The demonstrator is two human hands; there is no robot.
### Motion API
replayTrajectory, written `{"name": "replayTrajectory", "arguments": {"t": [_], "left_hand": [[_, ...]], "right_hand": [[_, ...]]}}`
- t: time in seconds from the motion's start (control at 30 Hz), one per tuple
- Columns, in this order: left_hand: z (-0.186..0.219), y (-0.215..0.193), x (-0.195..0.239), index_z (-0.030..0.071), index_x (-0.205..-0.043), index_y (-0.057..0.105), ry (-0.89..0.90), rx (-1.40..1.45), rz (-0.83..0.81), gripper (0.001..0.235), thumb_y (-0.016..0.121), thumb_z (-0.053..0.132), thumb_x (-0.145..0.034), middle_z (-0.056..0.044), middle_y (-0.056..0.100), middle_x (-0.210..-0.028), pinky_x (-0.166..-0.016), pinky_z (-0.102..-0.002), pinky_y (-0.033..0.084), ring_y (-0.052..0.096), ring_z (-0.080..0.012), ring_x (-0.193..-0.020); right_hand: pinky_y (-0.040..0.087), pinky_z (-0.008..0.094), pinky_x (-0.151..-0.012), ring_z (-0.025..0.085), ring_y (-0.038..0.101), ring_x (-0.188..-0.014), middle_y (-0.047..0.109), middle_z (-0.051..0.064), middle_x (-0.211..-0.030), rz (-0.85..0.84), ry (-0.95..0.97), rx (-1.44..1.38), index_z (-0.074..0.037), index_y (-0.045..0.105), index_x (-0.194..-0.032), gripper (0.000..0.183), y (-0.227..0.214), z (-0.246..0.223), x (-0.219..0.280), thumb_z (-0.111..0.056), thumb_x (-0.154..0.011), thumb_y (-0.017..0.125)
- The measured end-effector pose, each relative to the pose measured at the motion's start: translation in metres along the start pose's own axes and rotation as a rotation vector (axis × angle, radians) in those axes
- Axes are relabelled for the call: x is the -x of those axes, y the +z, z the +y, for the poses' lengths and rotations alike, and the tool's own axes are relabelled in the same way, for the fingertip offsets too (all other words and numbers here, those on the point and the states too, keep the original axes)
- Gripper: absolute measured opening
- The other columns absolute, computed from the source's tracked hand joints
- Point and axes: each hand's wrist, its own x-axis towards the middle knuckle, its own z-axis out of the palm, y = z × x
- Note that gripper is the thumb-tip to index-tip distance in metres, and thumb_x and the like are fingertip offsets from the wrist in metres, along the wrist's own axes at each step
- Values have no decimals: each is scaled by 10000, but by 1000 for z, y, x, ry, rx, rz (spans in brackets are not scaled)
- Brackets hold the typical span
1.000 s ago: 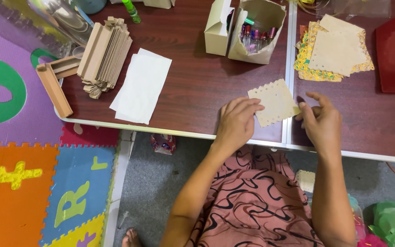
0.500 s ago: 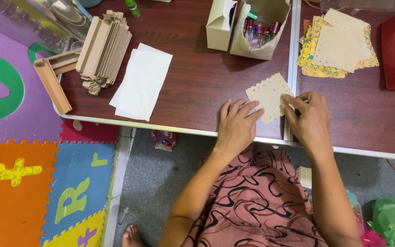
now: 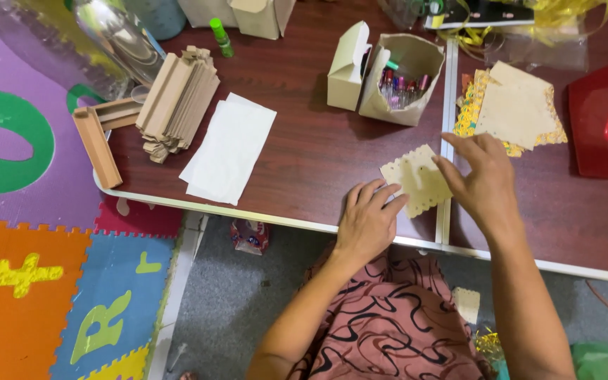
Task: The person rolls square patterned paper around a pen to form small cylinders and secures them with tape. They repeat this process multiple times, stacking the finished cylinders on the table.
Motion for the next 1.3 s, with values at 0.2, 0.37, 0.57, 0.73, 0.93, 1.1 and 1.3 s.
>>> {"name": "replayTrajectory", "arguments": {"t": [0.2, 0.37, 0.57, 0.73, 0.93, 1.1, 1.3], "left_hand": [[0, 0, -2, 193, -1086, 737, 6, 2, 49, 290, 641, 74, -840, -46, 677, -1186, -1074, -465, 443, 615, -279, -1238], [8, -28, -13, 109, -1139, 737, -19, 96, -90, 313, 642, 20, -855, -108, 678, -1259, -1047, -460, 440, 566, -313, -1238], [7, -27, -13, 104, -1147, 742, -37, 98, -138, 323, 651, 3, -854, -103, 687, -1275, -1079, -463, 438, 580, -296, -1245], [7, -29, -14, 78, -1118, 747, -19, 112, -101, 311, 641, -24, -843, -106, 679, -1249, -1035, -451, 442, 574, -298, -1224], [6, -28, -13, 73, -1121, 732, -23, 129, -84, 333, 644, -26, -817, -113, 680, -1239, -1036, -466, 454, 581, -304, -1215], [5, -22, -12, 73, -1164, 725, -77, 148, -107, 320, 633, 11, -864, -109, 691, -1221, -1085, -461, 443, 606, -279, -1194], [4, -22, -11, 86, -1117, 754, -65, 142, -92, 293, 636, 61, -851, -102, 683, -1222, -1083, -483, 431, 600, -296, -1193]], "right_hand": [[503, 406, -890, 303, 614, -947, 688, 81, -923, 170, -327, 108, -140, 818, -1177, 178, 20, 14, -99, -116, -1001, 807], [449, 453, -870, 294, 642, -784, 765, 108, -834, -134, -110, 384, -81, 748, -1014, 137, 50, -38, -157, -203, -994, 689], [352, 445, -935, 388, 711, -924, 767, 125, -897, -568, 257, 509, -112, 585, -1179, 305, 84, -49, -189, -146, -879, 541], [349, 458, -997, 391, 697, -1064, 767, 147, -1055, -613, 390, 436, -131, 570, -1275, 407, 71, -57, -197, -129, -868, 544], [464, 317, -632, 123, 553, -713, 614, -10, -816, -291, 486, 114, -187, 569, -1113, 306, -2, -83, -165, -157, -885, 771], [459, 365, -701, 196, 573, -766, 635, 100, -855, -51, 197, -268, -48, 415, -1275, 370, -57, -88, -93, 5, -954, 592], [469, 328, -745, 178, 588, -812, 687, 58, -943, -191, 122, -220, -47, 725, -1228, 261, -19, -28, -11, -125, -980, 695]]}}
